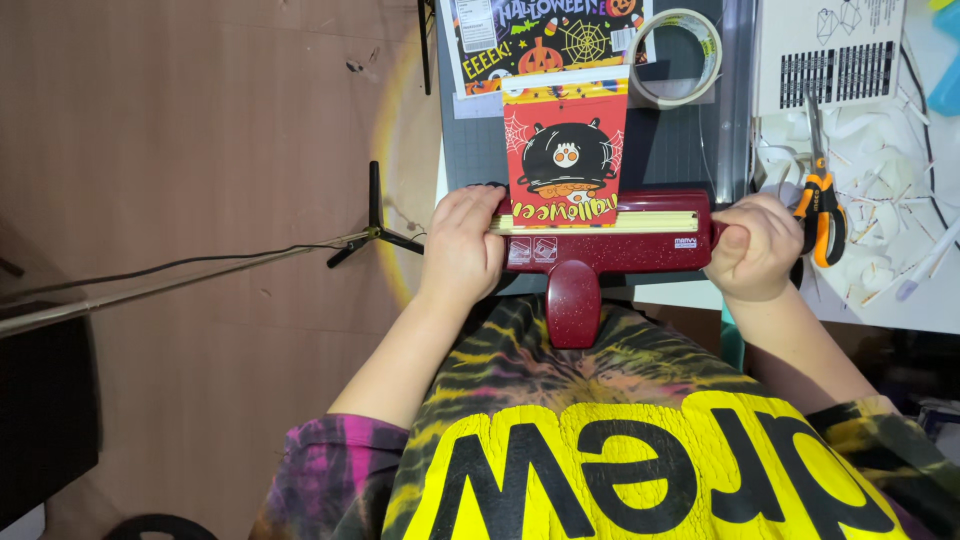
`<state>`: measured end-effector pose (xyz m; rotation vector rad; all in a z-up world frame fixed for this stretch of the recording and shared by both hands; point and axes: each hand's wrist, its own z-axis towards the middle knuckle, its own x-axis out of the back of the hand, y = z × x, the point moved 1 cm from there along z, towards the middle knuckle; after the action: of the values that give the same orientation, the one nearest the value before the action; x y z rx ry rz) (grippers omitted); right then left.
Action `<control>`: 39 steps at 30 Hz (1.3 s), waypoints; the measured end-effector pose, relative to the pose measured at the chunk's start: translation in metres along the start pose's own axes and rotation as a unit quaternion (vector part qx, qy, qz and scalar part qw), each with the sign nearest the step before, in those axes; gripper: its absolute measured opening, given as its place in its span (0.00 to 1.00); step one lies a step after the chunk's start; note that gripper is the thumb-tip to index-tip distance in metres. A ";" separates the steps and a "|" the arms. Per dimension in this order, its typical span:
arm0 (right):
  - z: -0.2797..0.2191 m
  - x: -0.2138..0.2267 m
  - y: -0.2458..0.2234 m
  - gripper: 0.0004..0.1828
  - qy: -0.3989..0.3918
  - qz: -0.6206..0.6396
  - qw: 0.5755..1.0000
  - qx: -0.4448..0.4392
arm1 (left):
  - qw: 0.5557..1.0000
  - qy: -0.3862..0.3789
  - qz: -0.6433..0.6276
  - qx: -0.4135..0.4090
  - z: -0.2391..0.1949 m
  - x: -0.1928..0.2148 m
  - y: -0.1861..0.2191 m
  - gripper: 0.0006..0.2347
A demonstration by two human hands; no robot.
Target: The person cuts a printed paper sheet using scissors, folds the paper to form a pouch, and seals the edges using a heat sealer.
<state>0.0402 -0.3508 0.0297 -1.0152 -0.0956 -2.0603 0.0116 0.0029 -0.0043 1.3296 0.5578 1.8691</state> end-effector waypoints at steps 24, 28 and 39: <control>0.017 0.013 -0.021 0.36 -0.339 -0.117 0.822 -0.442 | 0.999 -0.007 0.015 -0.041 -0.005 -0.001 -0.004 0.20; -0.023 0.011 -0.012 0.32 -0.194 -0.119 0.937 -0.265 | 1.000 -0.015 0.009 -0.025 -0.002 0.003 0.000 0.20; 0.001 0.011 -0.029 0.33 -0.216 -0.049 0.887 -0.406 | 0.996 0.050 0.053 -0.059 -0.010 -0.012 -0.008 0.20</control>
<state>0.0164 -0.3381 0.0456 -2.0046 0.5455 -1.9341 0.0066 -0.0006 -0.0208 1.2148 0.4286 2.0307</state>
